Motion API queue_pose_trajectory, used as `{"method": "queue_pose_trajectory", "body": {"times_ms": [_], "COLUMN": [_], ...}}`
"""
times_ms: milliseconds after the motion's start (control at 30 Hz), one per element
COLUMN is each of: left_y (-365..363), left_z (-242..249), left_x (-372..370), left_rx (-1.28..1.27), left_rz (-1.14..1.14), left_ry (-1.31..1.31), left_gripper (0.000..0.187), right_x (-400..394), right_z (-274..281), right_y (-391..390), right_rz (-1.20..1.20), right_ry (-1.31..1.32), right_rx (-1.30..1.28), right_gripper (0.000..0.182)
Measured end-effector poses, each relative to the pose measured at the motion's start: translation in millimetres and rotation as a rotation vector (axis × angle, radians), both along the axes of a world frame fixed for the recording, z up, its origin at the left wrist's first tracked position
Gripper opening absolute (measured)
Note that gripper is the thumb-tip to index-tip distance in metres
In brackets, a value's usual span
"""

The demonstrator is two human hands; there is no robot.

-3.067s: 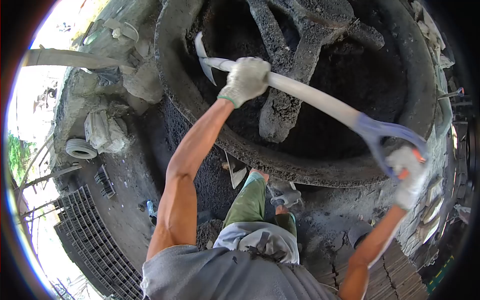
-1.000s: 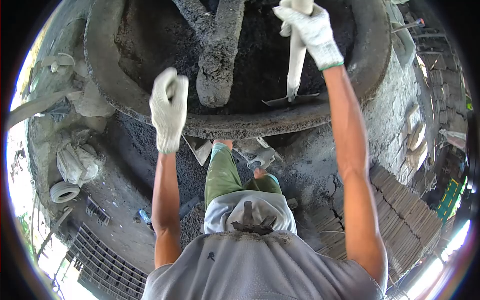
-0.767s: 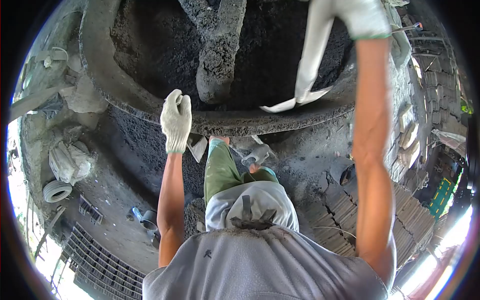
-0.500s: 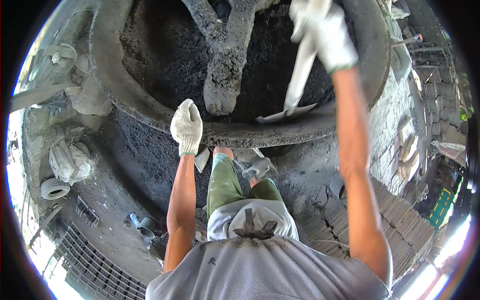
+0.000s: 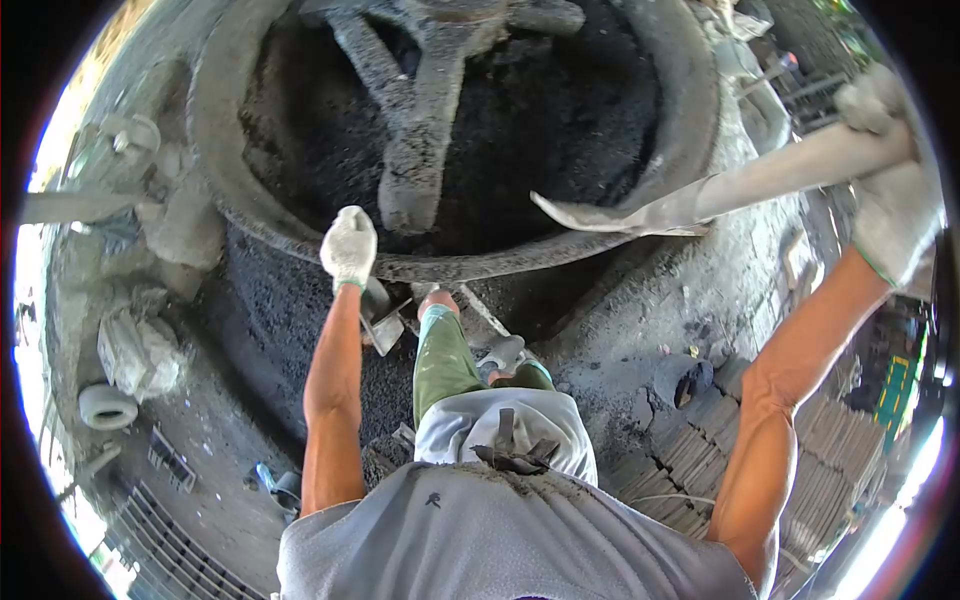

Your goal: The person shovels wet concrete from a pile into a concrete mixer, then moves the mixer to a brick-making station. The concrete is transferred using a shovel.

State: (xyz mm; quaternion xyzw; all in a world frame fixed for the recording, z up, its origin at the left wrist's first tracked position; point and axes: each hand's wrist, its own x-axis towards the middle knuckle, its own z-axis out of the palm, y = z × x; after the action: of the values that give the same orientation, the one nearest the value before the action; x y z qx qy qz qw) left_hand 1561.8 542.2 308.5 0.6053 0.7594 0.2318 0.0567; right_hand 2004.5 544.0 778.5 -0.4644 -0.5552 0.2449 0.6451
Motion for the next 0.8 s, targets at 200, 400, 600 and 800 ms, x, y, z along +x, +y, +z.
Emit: {"method": "queue_pose_trajectory", "body": {"times_ms": [200,400,600,800], "left_y": [2.8,3.4,8.4,16.7], "left_z": [-3.4,5.2,-4.1,-7.2], "left_x": [-5.0,-1.1,-11.0,-19.4], "left_rx": [-0.039,-0.072,-0.183,-0.268], "left_rz": [-0.062,-0.107,-0.209,-0.266], "left_ry": [-0.033,-0.046,-0.047,-0.053], "left_gripper": [0.018,0.023,0.026,0.033], "right_x": [49.1,112.7,115.1,108.7], "right_z": [76.8,79.6,-0.4,-68.9], "right_y": [-116.9,-212.6,-292.9,-368.0], "right_rz": [-0.303,-0.325,-0.855,-1.236], "right_ry": [-0.381,0.003,-0.094,0.024], "right_rx": [0.196,0.077,0.100,-0.015], "right_gripper": [0.018,0.044,0.045,0.041]}}
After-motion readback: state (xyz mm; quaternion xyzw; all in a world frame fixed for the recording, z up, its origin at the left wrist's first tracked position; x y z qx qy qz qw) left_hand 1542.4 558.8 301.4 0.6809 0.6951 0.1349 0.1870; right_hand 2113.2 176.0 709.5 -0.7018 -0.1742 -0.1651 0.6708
